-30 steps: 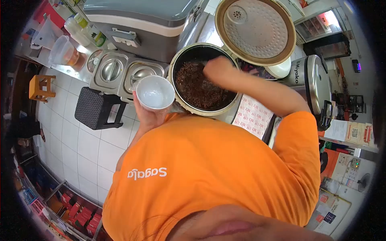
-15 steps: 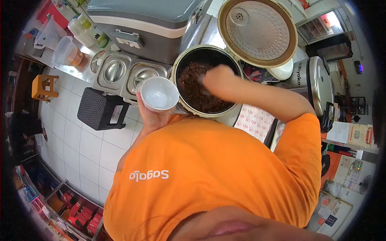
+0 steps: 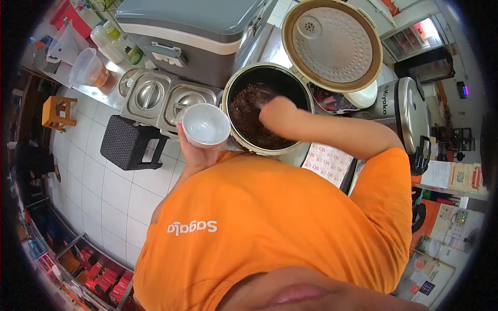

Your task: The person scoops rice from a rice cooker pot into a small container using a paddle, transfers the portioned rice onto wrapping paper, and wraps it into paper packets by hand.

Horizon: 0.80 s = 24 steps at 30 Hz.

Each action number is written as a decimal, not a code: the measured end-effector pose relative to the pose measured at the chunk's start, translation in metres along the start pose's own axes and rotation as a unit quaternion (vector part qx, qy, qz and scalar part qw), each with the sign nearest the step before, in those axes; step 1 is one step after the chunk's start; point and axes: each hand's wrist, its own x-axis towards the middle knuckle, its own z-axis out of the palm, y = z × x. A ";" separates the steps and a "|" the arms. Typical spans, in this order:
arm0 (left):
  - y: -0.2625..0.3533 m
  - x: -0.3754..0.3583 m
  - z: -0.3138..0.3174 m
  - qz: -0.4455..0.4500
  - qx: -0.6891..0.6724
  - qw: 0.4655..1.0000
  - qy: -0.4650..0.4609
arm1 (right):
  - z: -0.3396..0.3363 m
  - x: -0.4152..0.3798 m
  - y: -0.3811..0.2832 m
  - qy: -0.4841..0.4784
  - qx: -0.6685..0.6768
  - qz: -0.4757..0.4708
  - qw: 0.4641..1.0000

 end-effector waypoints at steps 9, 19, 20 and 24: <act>-0.004 -0.002 -0.008 -0.007 -0.006 1.000 -0.018 | 0.011 0.029 0.013 0.120 -0.021 0.120 0.985; -0.005 0.002 -0.012 0.006 -0.024 0.998 -0.049 | -0.002 0.032 0.006 0.022 0.032 0.049 0.998; -0.004 0.001 -0.008 0.009 -0.029 0.998 -0.047 | 0.015 0.036 -0.007 0.070 0.024 -0.009 0.997; -0.002 0.000 -0.009 -0.003 -0.001 1.000 -0.007 | -0.035 0.028 0.007 0.094 0.001 0.034 0.995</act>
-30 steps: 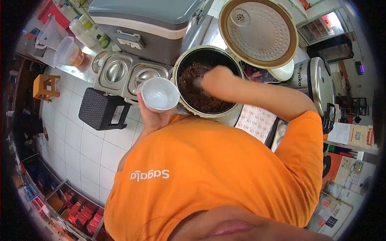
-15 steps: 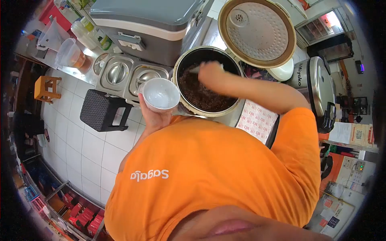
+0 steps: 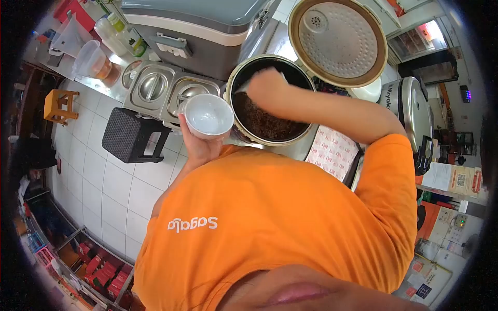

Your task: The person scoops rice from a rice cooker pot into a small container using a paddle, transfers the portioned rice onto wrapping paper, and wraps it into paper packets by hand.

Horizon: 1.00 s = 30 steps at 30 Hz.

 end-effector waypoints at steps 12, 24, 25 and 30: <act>-0.003 -0.001 0.003 -0.010 0.018 1.000 -0.008 | 0.028 0.004 0.018 0.115 -0.030 -0.161 0.980; -0.007 -0.003 0.012 0.005 0.051 0.998 0.044 | 0.048 -0.028 -0.004 0.104 -0.152 -0.233 0.955; -0.004 -0.005 0.015 0.004 0.057 0.997 0.061 | 0.057 -0.022 -0.007 0.067 -0.128 -0.211 0.967; -0.003 -0.008 0.024 0.012 0.055 0.995 0.087 | 0.006 -0.028 0.021 -0.078 -0.064 -0.131 0.986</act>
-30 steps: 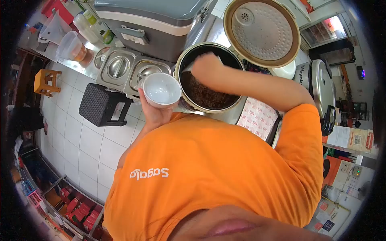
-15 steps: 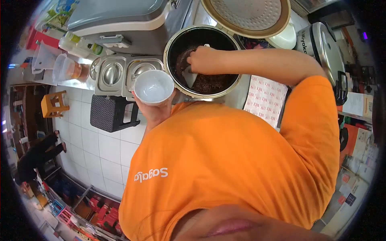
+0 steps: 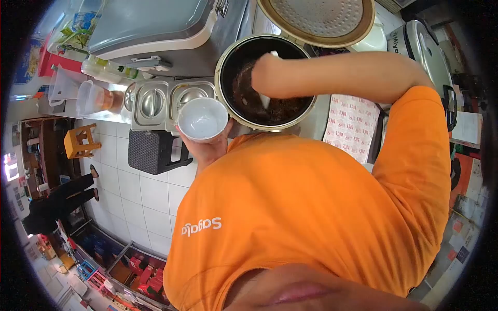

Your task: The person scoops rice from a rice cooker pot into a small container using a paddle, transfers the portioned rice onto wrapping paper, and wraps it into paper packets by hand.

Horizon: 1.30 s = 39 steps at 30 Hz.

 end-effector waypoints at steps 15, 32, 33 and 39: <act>-0.004 0.007 -0.017 -0.010 -0.042 0.998 -0.054 | 0.047 0.012 0.005 0.029 0.106 0.081 0.991; -0.002 0.008 -0.024 0.030 -0.069 0.994 -0.075 | 0.061 -0.017 -0.026 -0.054 0.100 0.068 0.991; -0.002 0.009 -0.023 0.028 -0.074 0.994 -0.077 | 0.054 -0.012 -0.022 -0.053 0.098 0.073 0.991; 0.000 0.008 -0.027 0.024 -0.093 0.988 -0.117 | 0.043 0.005 -0.034 -0.015 0.107 0.081 0.991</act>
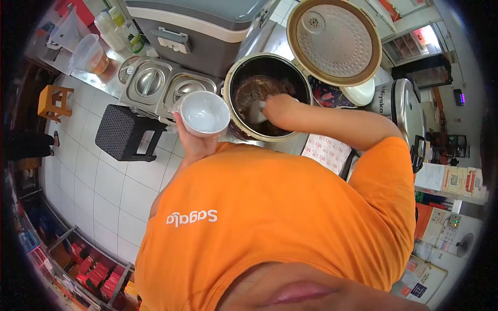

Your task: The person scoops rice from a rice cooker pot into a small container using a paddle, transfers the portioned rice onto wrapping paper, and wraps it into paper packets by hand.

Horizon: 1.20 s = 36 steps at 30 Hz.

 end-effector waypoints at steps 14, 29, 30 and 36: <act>-0.003 -0.009 0.003 0.001 -0.032 0.999 0.017 | 0.013 -0.017 0.033 -0.105 -0.007 0.051 0.993; -0.006 -0.010 0.011 -0.046 0.013 0.997 0.063 | 0.034 0.020 0.092 -0.020 -0.176 -0.018 0.984; -0.007 -0.009 0.014 -0.047 0.014 0.997 0.064 | 0.041 0.022 0.091 -0.003 -0.132 -0.014 0.991; -0.007 -0.008 0.015 -0.045 0.044 0.992 0.110 | 0.050 0.035 0.065 0.051 -0.030 -0.035 0.998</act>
